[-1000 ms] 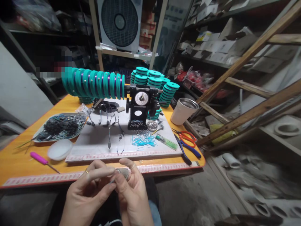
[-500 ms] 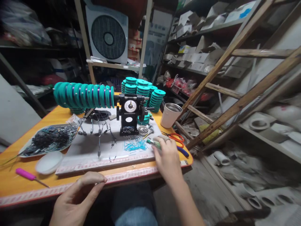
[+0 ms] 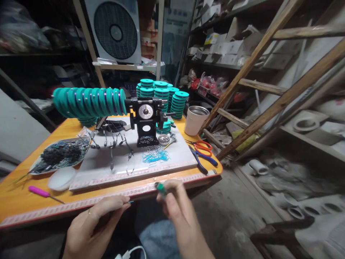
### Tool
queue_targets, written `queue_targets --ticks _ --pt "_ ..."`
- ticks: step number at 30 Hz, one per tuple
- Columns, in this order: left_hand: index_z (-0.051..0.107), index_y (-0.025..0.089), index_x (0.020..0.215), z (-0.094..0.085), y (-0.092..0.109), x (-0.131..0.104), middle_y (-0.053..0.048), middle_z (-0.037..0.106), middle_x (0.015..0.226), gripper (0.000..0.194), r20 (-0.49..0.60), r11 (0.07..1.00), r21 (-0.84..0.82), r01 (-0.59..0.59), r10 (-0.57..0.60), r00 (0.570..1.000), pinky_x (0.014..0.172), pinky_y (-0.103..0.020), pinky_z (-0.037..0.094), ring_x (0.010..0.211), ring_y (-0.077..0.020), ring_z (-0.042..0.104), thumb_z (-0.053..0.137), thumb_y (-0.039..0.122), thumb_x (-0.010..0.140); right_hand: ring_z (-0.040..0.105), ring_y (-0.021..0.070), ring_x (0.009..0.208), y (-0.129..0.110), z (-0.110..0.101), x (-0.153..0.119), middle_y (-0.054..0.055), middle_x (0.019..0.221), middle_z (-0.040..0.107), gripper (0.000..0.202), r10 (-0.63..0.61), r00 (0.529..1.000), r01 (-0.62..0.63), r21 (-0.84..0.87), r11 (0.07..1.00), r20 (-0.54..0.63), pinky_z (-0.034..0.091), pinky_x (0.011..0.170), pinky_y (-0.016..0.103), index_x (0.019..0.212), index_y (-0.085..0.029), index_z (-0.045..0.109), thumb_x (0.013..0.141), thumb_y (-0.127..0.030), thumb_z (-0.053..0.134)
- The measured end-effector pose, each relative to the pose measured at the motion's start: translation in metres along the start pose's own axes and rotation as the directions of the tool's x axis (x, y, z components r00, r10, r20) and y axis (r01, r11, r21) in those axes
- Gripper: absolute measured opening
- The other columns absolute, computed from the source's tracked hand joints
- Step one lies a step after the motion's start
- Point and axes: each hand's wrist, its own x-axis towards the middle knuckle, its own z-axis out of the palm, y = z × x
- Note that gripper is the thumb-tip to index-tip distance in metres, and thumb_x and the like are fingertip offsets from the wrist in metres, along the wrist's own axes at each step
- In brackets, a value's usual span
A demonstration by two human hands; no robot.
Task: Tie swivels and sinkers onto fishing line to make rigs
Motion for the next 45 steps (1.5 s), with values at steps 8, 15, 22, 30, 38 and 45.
queue_targets --ticks 8,15,22,30,38,45 --pt "0.066 0.018 0.109 -0.006 0.001 -0.002 -0.008 0.080 0.097 0.033 0.118 0.991 0.029 -0.134 0.130 0.985 0.081 -0.022 0.060 0.086 -0.0173 0.078 0.063 -0.002 0.084 0.024 0.0057 0.046 0.024 0.048 -0.021 -0.006 0.047 0.034 0.069 0.513 0.710 -0.704 0.506 0.498 0.483 0.014 0.043 0.019 0.053 -0.017 0.050 0.072 -0.083 0.062" --pt "0.065 0.018 0.109 -0.006 0.002 -0.003 -0.008 0.080 0.098 0.032 0.149 0.985 0.081 -0.150 0.137 0.979 0.081 -0.023 0.060 0.086 -0.0169 0.077 0.061 -0.003 0.085 0.014 0.0011 0.040 0.026 0.051 -0.024 -0.009 0.046 0.035 0.070 0.526 0.607 -0.788 0.535 0.304 0.596 0.005 0.039 0.014 0.056 -0.019 0.039 0.075 -0.084 0.056" --pt "0.063 0.018 0.109 -0.006 0.003 -0.003 -0.008 0.080 0.098 0.028 0.186 0.984 0.077 -0.159 0.142 0.972 0.081 -0.021 0.058 0.088 -0.0156 0.077 0.059 -0.001 0.088 0.016 0.0008 0.039 0.026 0.055 -0.024 -0.010 0.045 0.033 0.063 0.543 0.596 -0.797 0.519 0.309 0.591 0.006 0.039 0.013 0.056 -0.019 0.039 0.076 -0.075 0.062" --pt "0.064 0.015 0.108 -0.005 0.001 -0.003 -0.009 0.079 0.098 0.024 0.170 0.984 0.068 -0.165 0.151 0.974 0.082 -0.020 0.057 0.088 -0.0143 0.076 0.060 0.001 0.089 0.017 0.0005 0.037 0.028 0.059 -0.024 -0.010 0.044 0.035 0.065 0.521 0.602 -0.791 0.544 0.282 0.605 0.007 0.038 0.013 0.055 -0.019 0.039 0.071 -0.077 0.065" --pt "0.067 0.013 0.104 -0.003 0.001 -0.003 -0.009 0.079 0.095 0.016 0.119 0.983 0.051 -0.175 0.168 0.979 0.079 -0.020 0.057 0.085 -0.0130 0.075 0.059 0.005 0.094 0.018 0.0009 0.036 0.037 0.060 -0.027 -0.008 0.046 0.038 0.063 0.487 0.548 -0.832 0.502 0.234 0.680 0.009 0.037 0.013 0.057 -0.019 0.043 0.084 -0.075 0.051" --pt "0.066 0.014 0.106 -0.003 0.002 -0.003 -0.008 0.079 0.096 0.019 0.117 0.989 0.030 -0.143 0.138 0.983 0.084 -0.019 0.057 0.088 -0.0119 0.075 0.062 0.003 0.091 0.016 0.0016 0.038 0.037 0.061 -0.032 -0.008 0.046 0.036 0.069 0.454 0.542 -0.838 0.497 0.226 0.707 0.009 0.038 0.015 0.056 -0.019 0.041 0.080 -0.083 0.051"
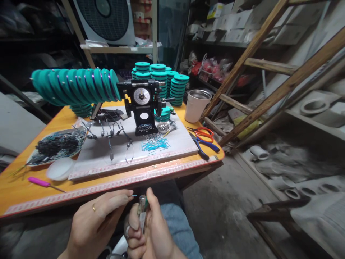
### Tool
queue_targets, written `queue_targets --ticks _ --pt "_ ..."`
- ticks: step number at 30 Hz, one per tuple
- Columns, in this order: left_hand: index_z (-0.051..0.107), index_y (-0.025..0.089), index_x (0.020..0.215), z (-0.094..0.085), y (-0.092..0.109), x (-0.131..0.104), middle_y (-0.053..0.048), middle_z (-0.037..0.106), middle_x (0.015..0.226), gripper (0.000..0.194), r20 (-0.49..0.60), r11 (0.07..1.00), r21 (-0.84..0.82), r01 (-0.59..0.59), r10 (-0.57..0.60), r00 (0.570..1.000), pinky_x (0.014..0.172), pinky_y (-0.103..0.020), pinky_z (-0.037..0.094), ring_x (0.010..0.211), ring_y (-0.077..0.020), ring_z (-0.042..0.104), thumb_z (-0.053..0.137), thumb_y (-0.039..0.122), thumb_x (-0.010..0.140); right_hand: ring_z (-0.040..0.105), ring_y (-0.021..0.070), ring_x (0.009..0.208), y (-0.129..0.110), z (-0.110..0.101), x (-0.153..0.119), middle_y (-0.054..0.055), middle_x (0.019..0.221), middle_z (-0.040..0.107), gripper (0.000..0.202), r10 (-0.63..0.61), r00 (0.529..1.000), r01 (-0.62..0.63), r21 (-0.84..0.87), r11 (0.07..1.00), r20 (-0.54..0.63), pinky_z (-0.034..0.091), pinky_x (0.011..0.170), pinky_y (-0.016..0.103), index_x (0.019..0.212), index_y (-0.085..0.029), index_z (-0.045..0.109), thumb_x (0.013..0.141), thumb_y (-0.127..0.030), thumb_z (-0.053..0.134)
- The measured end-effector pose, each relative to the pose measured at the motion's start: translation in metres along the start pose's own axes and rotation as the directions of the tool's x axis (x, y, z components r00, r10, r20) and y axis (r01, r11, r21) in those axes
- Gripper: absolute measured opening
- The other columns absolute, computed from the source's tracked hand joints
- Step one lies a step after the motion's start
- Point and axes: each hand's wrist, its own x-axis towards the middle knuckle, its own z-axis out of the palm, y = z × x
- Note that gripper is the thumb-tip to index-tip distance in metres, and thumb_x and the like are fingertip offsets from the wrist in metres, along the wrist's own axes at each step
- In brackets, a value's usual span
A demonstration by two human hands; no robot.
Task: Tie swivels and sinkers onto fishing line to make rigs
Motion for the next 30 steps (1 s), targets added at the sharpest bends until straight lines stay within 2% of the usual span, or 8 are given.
queue_targets --ticks 4,6,9,11,16,22,26,30 --pt "0.064 0.015 0.105 0.002 0.001 -0.002 -0.005 0.078 0.095 0.028 -0.062 0.997 -0.062 0.055 -0.059 0.996 0.087 -0.016 0.056 0.087 -0.0102 0.075 0.066 -0.003 0.085 0.026 0.0042 0.046 -0.019 0.007 -0.019 -0.005 0.061 0.041 0.070 -0.315 0.943 0.281 -0.251 0.926 -0.106 0.019 0.043 0.015 0.070 -0.018 0.053 0.084 -0.085 0.042" --pt "0.064 0.018 0.105 0.004 0.002 -0.005 -0.002 0.078 0.095 0.029 -0.089 0.983 -0.121 0.136 -0.147 0.985 0.088 -0.015 0.056 0.086 -0.0095 0.075 0.068 -0.002 0.084 0.040 0.0083 0.053 -0.040 0.006 -0.029 -0.001 0.073 0.052 0.060 -0.661 0.739 0.416 -0.684 0.599 -0.129 0.033 0.048 0.019 0.094 -0.020 0.059 0.097 -0.072 0.031" --pt "0.064 0.022 0.100 0.008 0.006 -0.009 0.003 0.078 0.093 0.025 -0.158 0.917 -0.231 0.324 -0.364 0.918 0.086 -0.013 0.057 0.083 -0.0088 0.075 0.073 0.006 0.083 0.060 0.0204 0.077 -0.087 -0.003 -0.037 0.008 0.096 0.065 0.043 -0.923 0.349 0.051 -0.986 -0.156 0.164 0.049 0.069 0.035 0.119 -0.022 0.056 0.101 -0.057 0.036" --pt "0.065 0.024 0.095 0.009 0.010 -0.007 0.005 0.078 0.090 0.022 -0.201 0.848 -0.313 0.427 -0.498 0.843 0.085 -0.013 0.057 0.082 -0.0087 0.075 0.075 0.009 0.082 0.060 0.0297 0.096 -0.121 -0.010 -0.034 0.013 0.106 0.067 0.037 -0.926 0.285 -0.078 -0.956 -0.281 0.249 0.045 0.085 0.046 0.112 -0.022 0.062 0.096 -0.053 0.052" --pt "0.066 0.025 0.088 0.009 0.015 0.002 0.007 0.077 0.083 0.018 -0.185 0.688 -0.510 0.516 -0.674 0.716 0.081 -0.013 0.060 0.079 -0.0091 0.076 0.074 0.010 0.081 0.054 0.0412 0.108 -0.170 -0.018 -0.006 0.016 0.093 0.068 0.023 -0.864 0.261 -0.170 -0.861 -0.479 0.429 0.033 0.099 0.064 0.094 -0.018 0.072 0.087 -0.039 0.067" --pt "0.068 0.021 0.083 0.007 0.012 0.002 0.000 0.078 0.080 0.012 -0.110 0.496 -0.663 0.561 -0.805 0.583 0.075 -0.016 0.062 0.076 -0.0137 0.077 0.077 0.015 0.078 0.061 0.0250 0.113 -0.103 0.009 0.003 0.009 0.113 0.068 0.021 -0.756 0.279 0.067 -0.797 -0.600 0.592 0.047 0.102 0.045 0.116 -0.025 0.063 0.095 -0.025 0.058" --pt "0.068 0.020 0.079 0.009 0.020 0.009 -0.002 0.077 0.079 0.016 -0.090 0.391 -0.729 0.562 -0.868 0.488 0.076 -0.017 0.062 0.077 -0.0147 0.076 0.083 0.024 0.075 0.067 0.0145 0.109 -0.051 0.029 0.002 -0.002 0.115 0.071 0.044 -0.703 0.479 0.515 -0.817 -0.260 0.526 0.054 0.097 0.026 0.124 -0.033 0.057 0.087 -0.012 0.069" --pt "0.066 0.021 0.077 0.011 0.030 0.018 0.001 0.073 0.076 0.029 -0.091 0.260 -0.793 0.550 -0.944 0.316 0.072 -0.014 0.060 0.074 -0.0129 0.074 0.090 0.034 0.066 0.074 0.0109 0.094 -0.037 0.033 0.011 -0.005 0.103 0.077 0.048 -0.753 0.510 0.576 -0.816 -0.060 0.416 0.058 0.089 0.019 0.120 -0.035 0.061 0.082 -0.007 0.074"
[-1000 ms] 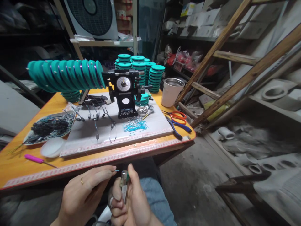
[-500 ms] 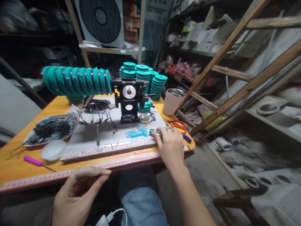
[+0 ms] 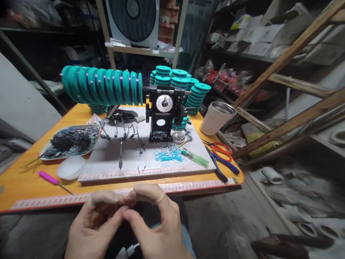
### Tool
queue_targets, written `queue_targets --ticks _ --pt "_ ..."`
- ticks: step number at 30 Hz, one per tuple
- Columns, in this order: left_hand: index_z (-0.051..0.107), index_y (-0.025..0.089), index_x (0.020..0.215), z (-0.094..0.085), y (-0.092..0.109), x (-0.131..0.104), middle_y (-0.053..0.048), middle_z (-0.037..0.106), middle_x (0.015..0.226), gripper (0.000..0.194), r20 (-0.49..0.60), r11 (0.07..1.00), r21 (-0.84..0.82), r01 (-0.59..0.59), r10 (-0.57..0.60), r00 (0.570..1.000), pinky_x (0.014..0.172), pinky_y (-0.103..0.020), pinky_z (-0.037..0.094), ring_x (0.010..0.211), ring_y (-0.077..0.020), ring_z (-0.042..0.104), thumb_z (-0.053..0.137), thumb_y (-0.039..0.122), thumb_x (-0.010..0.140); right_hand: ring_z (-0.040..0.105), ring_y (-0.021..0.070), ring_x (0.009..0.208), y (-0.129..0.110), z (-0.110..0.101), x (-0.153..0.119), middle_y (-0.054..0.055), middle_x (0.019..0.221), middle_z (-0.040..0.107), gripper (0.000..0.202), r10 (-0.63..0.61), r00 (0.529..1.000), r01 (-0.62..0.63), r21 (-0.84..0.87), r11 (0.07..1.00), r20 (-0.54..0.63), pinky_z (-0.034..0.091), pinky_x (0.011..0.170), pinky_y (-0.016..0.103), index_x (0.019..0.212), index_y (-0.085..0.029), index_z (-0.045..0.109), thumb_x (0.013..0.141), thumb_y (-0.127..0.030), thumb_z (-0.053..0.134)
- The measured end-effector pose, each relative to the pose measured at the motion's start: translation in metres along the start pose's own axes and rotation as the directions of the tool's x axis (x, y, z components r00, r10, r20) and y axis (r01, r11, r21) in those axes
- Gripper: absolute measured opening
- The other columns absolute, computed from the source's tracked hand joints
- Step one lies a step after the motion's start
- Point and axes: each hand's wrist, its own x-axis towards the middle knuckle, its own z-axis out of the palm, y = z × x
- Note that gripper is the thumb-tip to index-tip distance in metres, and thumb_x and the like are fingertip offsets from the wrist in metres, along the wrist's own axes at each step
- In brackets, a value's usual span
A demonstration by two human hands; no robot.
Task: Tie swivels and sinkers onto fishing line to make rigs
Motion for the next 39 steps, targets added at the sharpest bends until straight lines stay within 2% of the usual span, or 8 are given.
queue_targets --ticks 7,11,18,21,29,33,36,39 --pt "0.065 0.021 0.086 -0.010 -0.012 0.004 -0.001 0.073 0.080 0.022 0.109 0.993 0.095 -0.069 0.059 0.992 0.072 -0.016 0.061 0.077 -0.0145 0.074 0.081 0.035 0.078 0.077 0.0136 0.081 0.002 0.000 0.005 -0.004 0.091 0.079 0.048 0.010 0.999 -0.012 -0.030 0.999 -0.052 0.063 0.082 0.022 0.117 -0.030 0.063 0.079 -0.006 0.078" --pt "0.067 0.024 0.099 -0.020 -0.014 0.009 -0.005 0.073 0.092 0.012 0.228 0.941 0.242 -0.236 0.181 0.957 0.054 -0.015 0.058 0.069 -0.0136 0.071 0.068 0.032 0.090 0.076 0.0153 0.082 0.003 -0.003 0.005 -0.001 0.099 0.077 0.061 -0.165 0.985 0.152 -0.218 0.964 -0.045 0.064 0.081 0.026 0.132 -0.032 0.056 0.081 -0.002 0.074" --pt "0.065 0.023 0.099 -0.026 0.000 0.024 -0.002 0.068 0.087 0.015 0.518 0.604 0.428 -0.672 0.446 0.730 0.059 -0.016 0.056 0.074 -0.0131 0.069 0.072 0.020 0.086 0.074 0.0194 0.084 0.006 -0.009 0.012 0.006 0.099 0.075 0.076 -0.412 0.901 0.421 -0.503 0.755 0.137 0.063 0.075 0.031 0.153 -0.023 0.037 0.085 -0.002 0.067" --pt "0.062 0.021 0.099 -0.025 0.003 0.026 -0.002 0.068 0.086 0.016 0.568 0.524 0.456 -0.720 0.452 0.688 0.069 -0.018 0.057 0.077 -0.0131 0.070 0.068 0.012 0.087 0.074 0.0216 0.087 0.005 -0.011 0.018 0.008 0.096 0.077 0.075 -0.443 0.868 0.486 -0.563 0.669 0.223 0.061 0.075 0.033 0.154 -0.018 0.034 0.087 -0.002 0.062" --pt "0.064 0.021 0.086 -0.016 0.005 0.021 -0.002 0.066 0.077 0.011 0.475 0.697 0.421 -0.580 0.376 0.796 0.056 -0.020 0.048 0.068 -0.0135 0.064 0.060 0.011 0.088 0.073 0.0224 0.088 0.004 -0.018 0.019 0.005 0.093 0.077 0.062 -0.424 0.864 0.500 -0.566 0.655 0.273 0.060 0.075 0.033 0.145 -0.025 0.048 0.088 -0.005 0.062" --pt "0.063 0.020 0.074 -0.016 0.005 0.020 -0.002 0.062 0.071 0.014 0.347 0.918 0.223 -0.328 0.240 0.907 0.056 -0.021 0.044 0.064 -0.0127 0.056 0.064 0.023 0.088 0.073 0.0228 0.094 0.007 -0.015 0.015 0.007 0.111 0.074 0.043 -0.155 0.982 0.185 -0.390 0.902 0.108 0.062 0.078 0.032 0.126 -0.030 0.064 0.087 -0.014 0.068" --pt "0.064 0.018 0.073 -0.016 0.004 0.020 -0.003 0.060 0.072 0.029 0.354 0.995 0.040 -0.094 0.073 0.932 0.063 -0.025 0.046 0.066 -0.0139 0.054 0.067 0.044 0.088 0.075 0.0224 0.085 0.014 -0.006 0.014 0.007 0.105 0.076 0.030 0.068 0.986 -0.061 -0.055 0.997 0.152 0.064 0.070 0.029 0.116 -0.031 0.071 0.086 -0.025 0.074" --pt "0.063 0.018 0.073 -0.016 0.001 0.020 -0.003 0.058 0.073 0.035 0.383 0.993 -0.115 0.042 0.005 0.924 0.069 -0.026 0.046 0.071 -0.0144 0.054 0.070 0.050 0.085 0.076 0.0225 0.089 0.022 0.003 0.015 0.004 0.097 0.077 0.013 0.083 0.980 -0.123 0.220 0.968 0.181 0.064 0.074 0.029 0.097 -0.034 0.077 0.085 -0.031 0.077"
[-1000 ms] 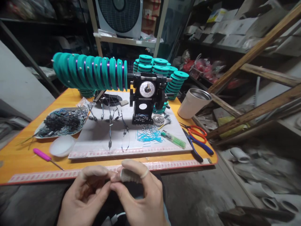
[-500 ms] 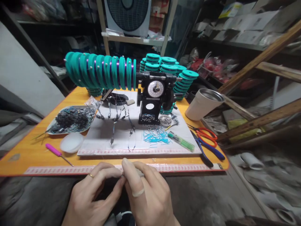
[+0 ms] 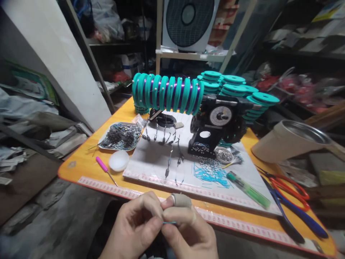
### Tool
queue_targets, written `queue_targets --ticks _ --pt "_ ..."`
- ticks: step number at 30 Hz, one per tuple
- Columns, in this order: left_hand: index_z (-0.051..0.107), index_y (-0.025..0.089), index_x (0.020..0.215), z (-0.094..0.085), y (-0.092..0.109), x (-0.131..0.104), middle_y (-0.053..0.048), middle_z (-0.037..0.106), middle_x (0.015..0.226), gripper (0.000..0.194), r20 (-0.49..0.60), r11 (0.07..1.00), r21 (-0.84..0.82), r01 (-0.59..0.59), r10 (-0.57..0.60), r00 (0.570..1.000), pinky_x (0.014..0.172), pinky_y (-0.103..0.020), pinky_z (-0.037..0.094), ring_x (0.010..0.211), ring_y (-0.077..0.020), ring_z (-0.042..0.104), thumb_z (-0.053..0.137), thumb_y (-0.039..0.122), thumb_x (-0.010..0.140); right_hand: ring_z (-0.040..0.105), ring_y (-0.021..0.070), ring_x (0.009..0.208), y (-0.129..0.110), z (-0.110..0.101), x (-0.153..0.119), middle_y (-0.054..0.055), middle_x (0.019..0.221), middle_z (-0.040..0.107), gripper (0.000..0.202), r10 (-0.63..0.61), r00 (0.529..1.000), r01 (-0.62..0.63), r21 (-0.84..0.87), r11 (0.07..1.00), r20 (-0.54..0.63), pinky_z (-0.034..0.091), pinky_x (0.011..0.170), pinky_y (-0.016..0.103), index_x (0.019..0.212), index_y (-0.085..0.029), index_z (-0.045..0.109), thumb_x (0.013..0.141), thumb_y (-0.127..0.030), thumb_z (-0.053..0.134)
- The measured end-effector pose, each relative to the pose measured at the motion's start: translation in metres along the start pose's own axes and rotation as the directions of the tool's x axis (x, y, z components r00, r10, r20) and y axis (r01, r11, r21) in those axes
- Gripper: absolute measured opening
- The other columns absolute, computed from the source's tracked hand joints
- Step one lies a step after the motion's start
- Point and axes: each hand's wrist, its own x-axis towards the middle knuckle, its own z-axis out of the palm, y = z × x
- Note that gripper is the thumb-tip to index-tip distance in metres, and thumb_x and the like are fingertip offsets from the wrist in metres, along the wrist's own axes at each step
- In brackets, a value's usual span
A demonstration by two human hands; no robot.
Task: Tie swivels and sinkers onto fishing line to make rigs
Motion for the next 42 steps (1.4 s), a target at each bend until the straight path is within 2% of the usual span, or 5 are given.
queue_targets --ticks 7,17,25,37,42 --pt "0.066 0.019 0.087 -0.006 0.007 0.003 -0.003 0.060 0.080 0.029 0.000 0.993 0.115 0.027 -0.027 1.000 0.064 -0.023 0.044 0.073 -0.0144 0.055 0.063 0.048 0.091 0.074 0.0246 0.091 -0.015 -0.001 0.003 0.007 0.095 0.076 0.002 -0.114 0.987 0.088 -0.214 0.973 -0.113 0.063 0.077 0.031 0.083 -0.028 0.076 0.084 -0.026 0.077" --pt "0.056 0.020 0.084 -0.012 0.007 0.009 -0.003 0.057 0.082 0.004 0.203 0.833 0.518 -0.195 0.101 0.974 0.063 -0.027 0.043 0.071 -0.0167 0.056 0.054 0.017 0.082 0.057 0.0309 0.126 -0.033 0.013 0.009 0.004 0.118 0.073 0.022 -0.277 0.924 0.378 -0.510 0.773 0.265 0.056 0.097 0.045 0.091 -0.029 0.071 0.079 -0.010 0.072" --pt "0.060 0.021 0.091 -0.007 0.010 0.002 -0.002 0.059 0.079 0.007 0.081 0.896 0.429 -0.111 0.085 0.993 0.059 -0.024 0.041 0.064 -0.0131 0.050 0.057 0.018 0.086 0.063 0.0231 0.098 -0.020 0.016 0.000 0.003 0.090 0.073 0.024 -0.324 0.945 0.264 -0.491 0.830 -0.040 0.056 0.082 0.035 0.092 -0.028 0.070 0.083 -0.007 0.069" --pt "0.066 0.019 0.072 -0.002 0.006 -0.003 0.001 0.060 0.067 0.010 -0.106 0.945 0.298 -0.134 0.172 0.979 0.053 -0.020 0.038 0.058 -0.0095 0.049 0.068 0.016 0.082 0.071 0.0162 0.095 -0.011 0.014 -0.010 0.001 0.096 0.075 0.007 0.047 0.986 -0.038 0.060 0.997 -0.163 0.057 0.088 0.024 0.087 -0.030 0.074 0.088 -0.022 0.073" --pt "0.070 0.024 0.080 -0.005 0.007 -0.004 0.001 0.064 0.075 0.009 -0.057 0.941 0.298 -0.159 0.183 0.981 0.059 -0.018 0.052 0.069 -0.0120 0.064 0.071 0.015 0.084 0.067 0.0173 0.087 -0.019 0.032 -0.009 0.002 0.099 0.067 0.013 0.418 0.894 -0.274 0.543 0.793 -0.159 0.058 0.080 0.028 0.083 -0.025 0.071 0.083 -0.035 0.080"
